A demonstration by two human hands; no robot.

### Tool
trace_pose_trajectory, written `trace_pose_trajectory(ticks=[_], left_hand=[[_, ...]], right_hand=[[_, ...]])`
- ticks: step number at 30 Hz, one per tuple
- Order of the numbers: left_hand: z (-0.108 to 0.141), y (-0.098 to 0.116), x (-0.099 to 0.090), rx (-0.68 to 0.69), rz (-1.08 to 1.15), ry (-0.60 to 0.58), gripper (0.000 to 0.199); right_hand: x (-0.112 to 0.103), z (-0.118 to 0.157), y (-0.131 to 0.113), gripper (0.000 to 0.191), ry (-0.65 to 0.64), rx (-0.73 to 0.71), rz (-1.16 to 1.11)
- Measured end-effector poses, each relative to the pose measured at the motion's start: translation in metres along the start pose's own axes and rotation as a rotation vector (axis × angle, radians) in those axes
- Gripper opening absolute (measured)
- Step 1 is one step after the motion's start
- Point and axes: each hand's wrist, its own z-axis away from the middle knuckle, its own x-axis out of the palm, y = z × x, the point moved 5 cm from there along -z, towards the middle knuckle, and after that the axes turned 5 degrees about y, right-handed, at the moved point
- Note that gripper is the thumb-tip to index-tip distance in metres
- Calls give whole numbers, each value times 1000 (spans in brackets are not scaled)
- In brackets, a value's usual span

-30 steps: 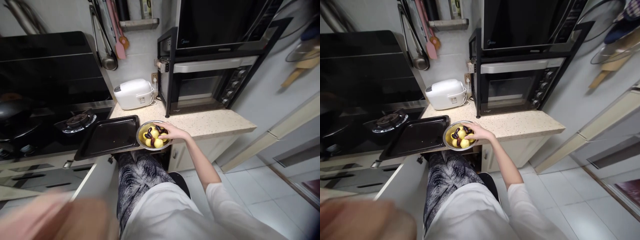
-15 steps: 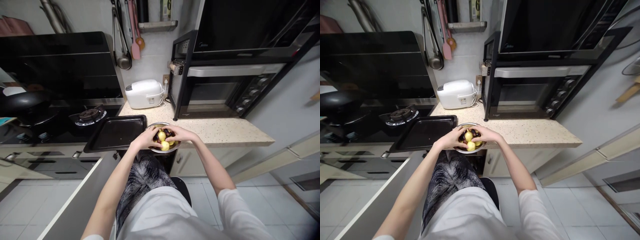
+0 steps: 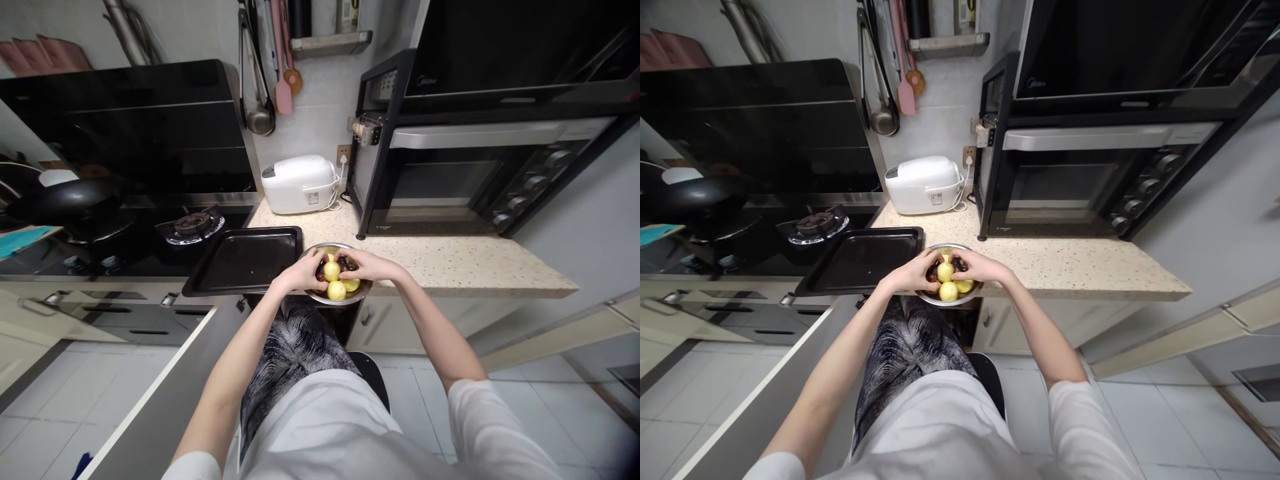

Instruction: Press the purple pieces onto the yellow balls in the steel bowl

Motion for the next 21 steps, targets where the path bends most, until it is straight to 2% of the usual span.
trace_pose_trajectory(ticks=[14, 21], left_hand=[[5, 2, -3, 38, 70, 44, 40], [-9, -12, -2, 24, 67, 43, 43]], right_hand=[[3, 5, -7, 19, 20, 12, 17], [6, 4, 3, 35, 29, 19, 34]])
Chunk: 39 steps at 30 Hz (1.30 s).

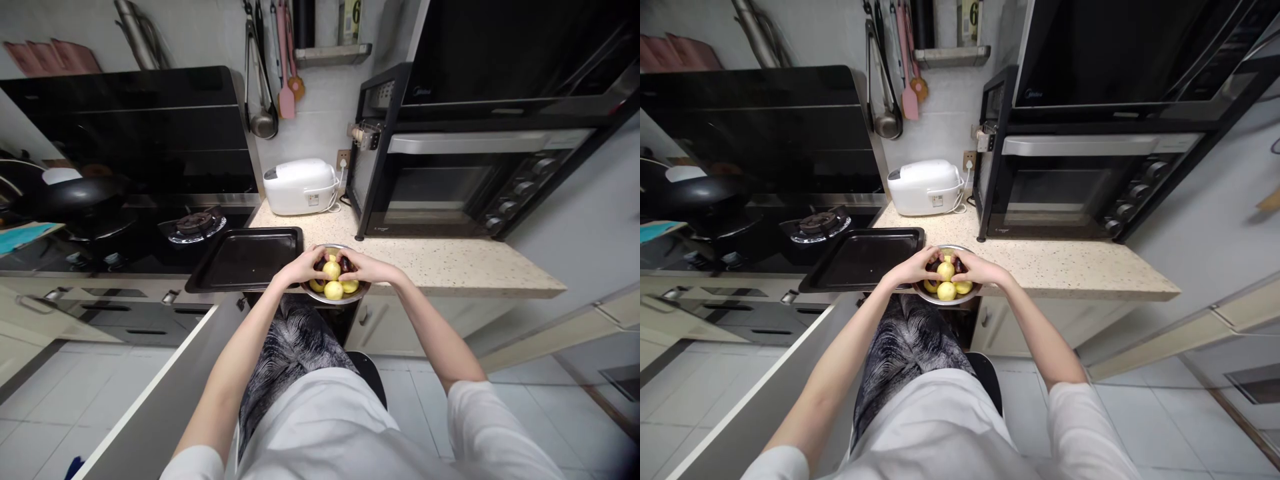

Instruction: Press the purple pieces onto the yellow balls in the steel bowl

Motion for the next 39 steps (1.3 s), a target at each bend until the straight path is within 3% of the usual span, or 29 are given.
trace_pose_trajectory(ticks=[11, 17, 24, 30, 34, 39], left_hand=[[-23, -14, -6, -45, 37, 59, 42], [-24, -14, -9, 8, 49, 25, 42], [-18, -20, -9, 61, 123, 34, 30], [-16, -22, -9, 84, 117, 49, 41], [-14, -25, -8, 48, 86, 66, 24], [-15, -35, -4, -52, 265, 157, 26]], right_hand=[[1, -23, 28, 33, 100, 43, 31], [-5, -24, 23, 32, 47, 51, -1], [2, -22, 20, 30, 94, 53, 2], [9, -21, 23, 30, 156, 58, -2], [11, -20, 24, 28, 184, 81, -19], [7, -20, 24, 26, 225, 122, -50]])
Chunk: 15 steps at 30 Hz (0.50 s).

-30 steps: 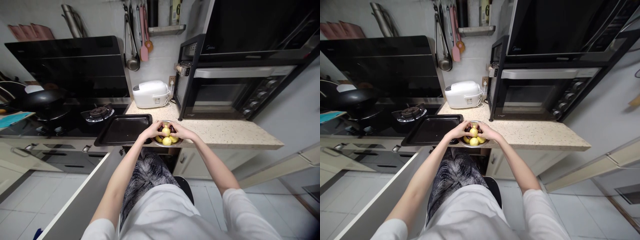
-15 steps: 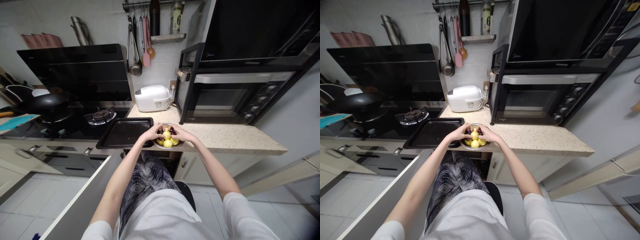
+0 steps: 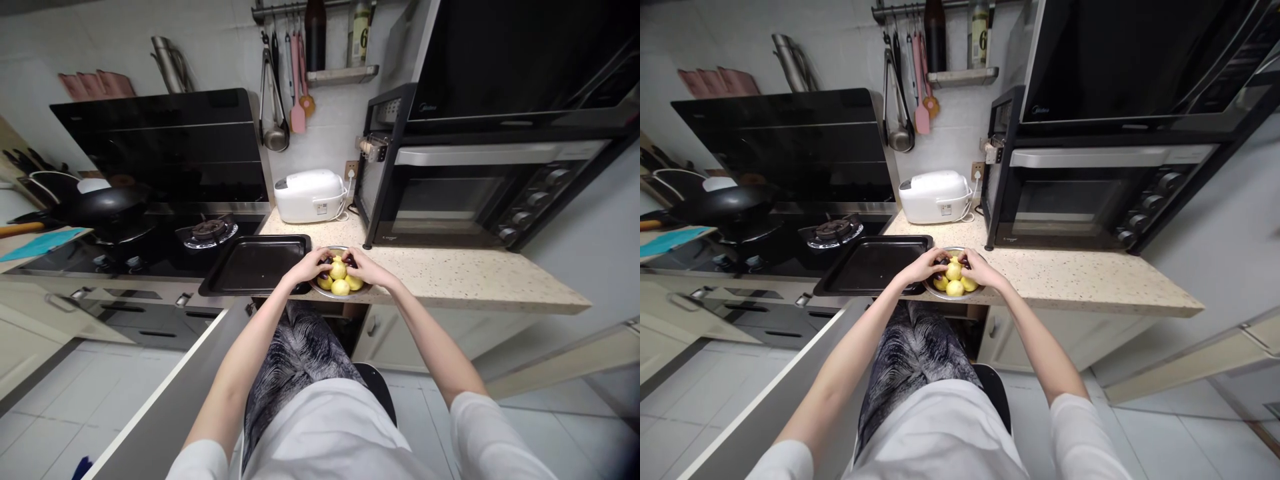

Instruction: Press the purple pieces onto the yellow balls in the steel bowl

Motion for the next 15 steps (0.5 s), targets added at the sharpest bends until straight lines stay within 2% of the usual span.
trace_pose_trajectory(ticks=[3, 5, 7, 9, 12, 15], left_hand=[[-2, -2, -3, -20, 60, 61, 29], [-3, 0, -12, -29, 95, 78, 32], [1, 3, -29, -47, 164, 103, 34], [11, 3, -56, -63, 204, 154, 35], [40, -5, -105, -108, 14, 271, 30], [80, -22, -149, -204, -322, 371, 24]], right_hand=[[-6, -4, 0, 26, 48, 27, -16], [-11, -6, -3, 26, 81, 34, -26], [-14, -9, -14, 25, 100, 23, -39], [-11, -11, -32, 26, 105, -23, -66], [13, -15, -71, 26, 53, -127, -132], [65, -27, -105, 24, -83, -185, -173]])
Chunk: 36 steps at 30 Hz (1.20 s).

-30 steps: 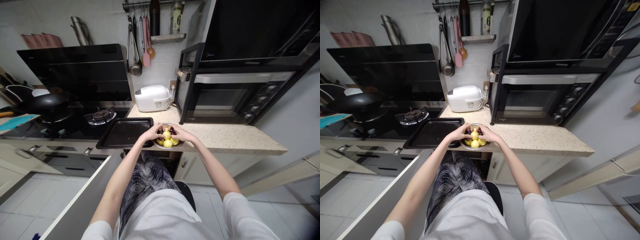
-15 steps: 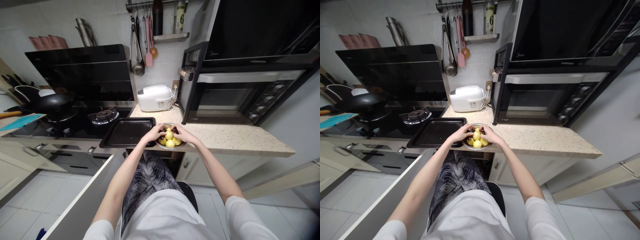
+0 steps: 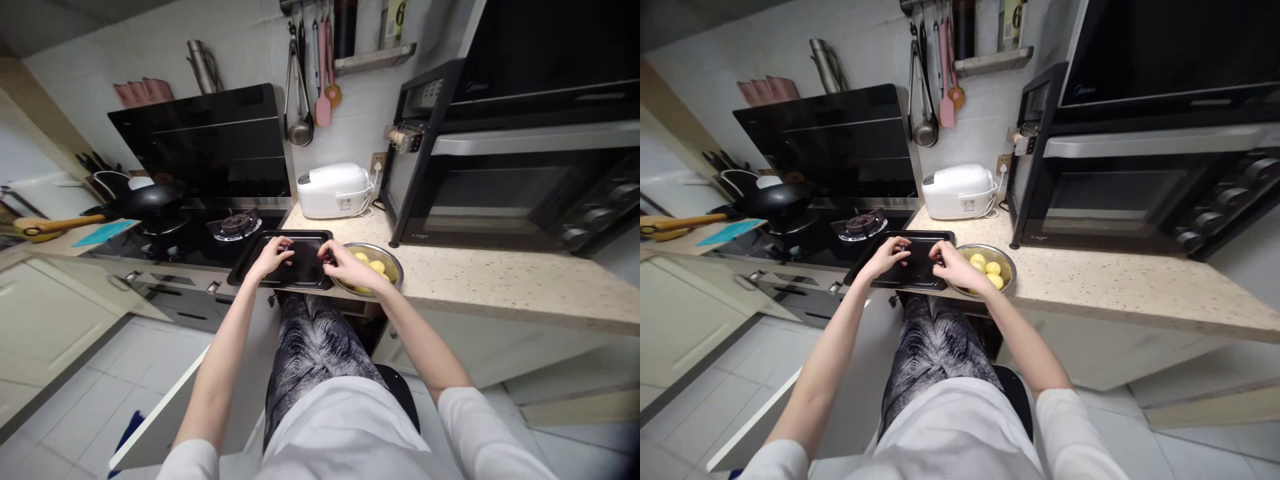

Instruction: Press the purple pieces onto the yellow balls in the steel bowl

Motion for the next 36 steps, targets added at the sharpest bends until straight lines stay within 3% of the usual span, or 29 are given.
trace_pose_trajectory(ticks=[3, 7, 10, 13, 18, 28, 33, 36], left_hand=[[20, -32, -30, -60, -160, 65, 20], [39, -56, -48, -110, -315, 108, 20], [47, -60, -52, -100, -397, 95, 18], [52, -57, -53, -69, -468, 74, 15], [60, -50, -51, -28, -550, 45, 14], [76, -24, -51, -5, -594, 97, 34], [82, 9, -35, 105, -554, 184, 39], [86, 35, -9, 214, -446, 200, 39]], right_hand=[[68, -31, -4, 25, -140, 32, 9], [140, -71, 5, 26, -205, 60, 26], [170, -86, 12, 26, -214, 67, 76], [181, -89, 17, 22, -212, 48, 122], [184, -82, 25, 20, -221, 29, 163], [170, -62, 16, 46, -165, -10, 131], [132, -23, -8, 49, -61, -53, 128], [87, 15, -24, 40, 162, -134, 146]])
